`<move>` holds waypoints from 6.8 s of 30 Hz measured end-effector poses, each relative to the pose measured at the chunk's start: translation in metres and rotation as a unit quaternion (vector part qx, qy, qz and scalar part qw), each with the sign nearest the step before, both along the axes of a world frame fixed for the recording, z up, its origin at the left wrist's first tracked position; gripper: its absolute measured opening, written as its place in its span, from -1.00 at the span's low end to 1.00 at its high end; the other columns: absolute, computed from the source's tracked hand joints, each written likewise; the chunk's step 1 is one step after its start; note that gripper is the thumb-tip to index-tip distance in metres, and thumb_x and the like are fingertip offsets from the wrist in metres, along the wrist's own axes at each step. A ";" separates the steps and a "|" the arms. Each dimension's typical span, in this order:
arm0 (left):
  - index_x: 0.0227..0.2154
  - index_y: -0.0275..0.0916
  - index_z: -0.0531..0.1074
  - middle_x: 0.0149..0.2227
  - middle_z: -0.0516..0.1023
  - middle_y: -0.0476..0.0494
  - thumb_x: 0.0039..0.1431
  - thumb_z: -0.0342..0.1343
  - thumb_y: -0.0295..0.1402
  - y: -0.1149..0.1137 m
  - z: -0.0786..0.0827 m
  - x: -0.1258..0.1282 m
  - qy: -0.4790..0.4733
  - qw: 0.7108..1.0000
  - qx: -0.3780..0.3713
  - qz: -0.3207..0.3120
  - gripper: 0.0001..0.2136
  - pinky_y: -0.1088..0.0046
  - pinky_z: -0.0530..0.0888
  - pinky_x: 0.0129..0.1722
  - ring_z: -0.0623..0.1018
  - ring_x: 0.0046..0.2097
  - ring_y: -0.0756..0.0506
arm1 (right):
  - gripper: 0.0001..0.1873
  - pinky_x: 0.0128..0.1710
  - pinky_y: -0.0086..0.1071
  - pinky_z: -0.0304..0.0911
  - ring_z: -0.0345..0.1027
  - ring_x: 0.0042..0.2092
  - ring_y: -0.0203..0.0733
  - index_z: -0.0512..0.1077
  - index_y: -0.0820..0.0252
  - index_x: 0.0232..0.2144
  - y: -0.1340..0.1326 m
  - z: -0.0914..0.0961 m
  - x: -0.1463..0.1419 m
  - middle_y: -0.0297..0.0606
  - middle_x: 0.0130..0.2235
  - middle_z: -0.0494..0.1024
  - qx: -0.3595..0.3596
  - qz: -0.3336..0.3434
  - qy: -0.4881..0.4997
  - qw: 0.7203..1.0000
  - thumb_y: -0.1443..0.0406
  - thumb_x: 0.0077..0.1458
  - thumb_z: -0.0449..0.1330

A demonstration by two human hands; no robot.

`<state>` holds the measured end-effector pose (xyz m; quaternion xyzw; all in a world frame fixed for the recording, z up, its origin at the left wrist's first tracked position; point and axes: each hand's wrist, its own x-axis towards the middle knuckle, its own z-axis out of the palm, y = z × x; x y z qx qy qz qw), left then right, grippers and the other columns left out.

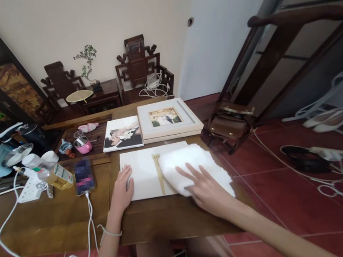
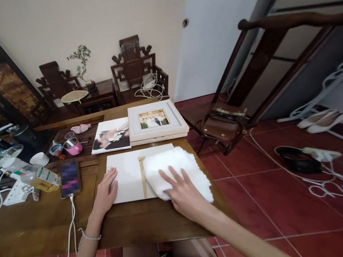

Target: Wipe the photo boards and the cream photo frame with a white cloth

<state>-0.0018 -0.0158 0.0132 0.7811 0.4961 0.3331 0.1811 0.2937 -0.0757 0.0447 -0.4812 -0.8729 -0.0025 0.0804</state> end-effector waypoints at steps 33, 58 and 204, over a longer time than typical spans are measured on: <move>0.10 -0.24 0.32 0.19 0.33 -0.26 0.25 -0.08 -0.36 0.000 0.002 0.000 -0.002 1.000 0.008 -0.010 -0.63 0.04 0.11 0.28 0.24 0.26 -0.15 | -0.44 0.23 0.25 -0.25 -0.28 0.33 0.08 0.57 0.20 -0.33 -0.022 0.014 0.028 -0.21 0.29 0.09 -0.085 0.075 0.004 0.994 0.61 -0.31 -0.07; 0.08 -0.23 0.35 0.17 0.35 -0.25 0.24 -0.08 -0.36 -0.001 0.006 0.002 -0.007 1.000 0.011 -0.004 -0.64 0.06 0.13 0.27 0.27 0.25 -0.16 | -0.47 0.22 0.27 -0.26 -0.31 0.34 0.06 0.53 0.18 -0.34 -0.045 0.020 0.030 -0.22 0.26 0.17 -0.146 0.088 0.043 0.984 0.58 -0.30 -0.07; 0.22 -0.21 0.13 0.28 0.15 -0.23 0.30 -0.16 -0.32 -0.001 -0.001 0.003 0.040 0.999 0.004 -0.015 -0.56 0.05 0.10 0.28 0.11 0.32 -0.16 | -0.50 0.11 -0.13 0.10 0.26 0.12 0.07 0.47 0.36 -0.11 0.090 0.041 0.006 -0.05 -0.04 0.53 -0.129 -0.049 0.021 0.990 0.53 -0.06 -0.09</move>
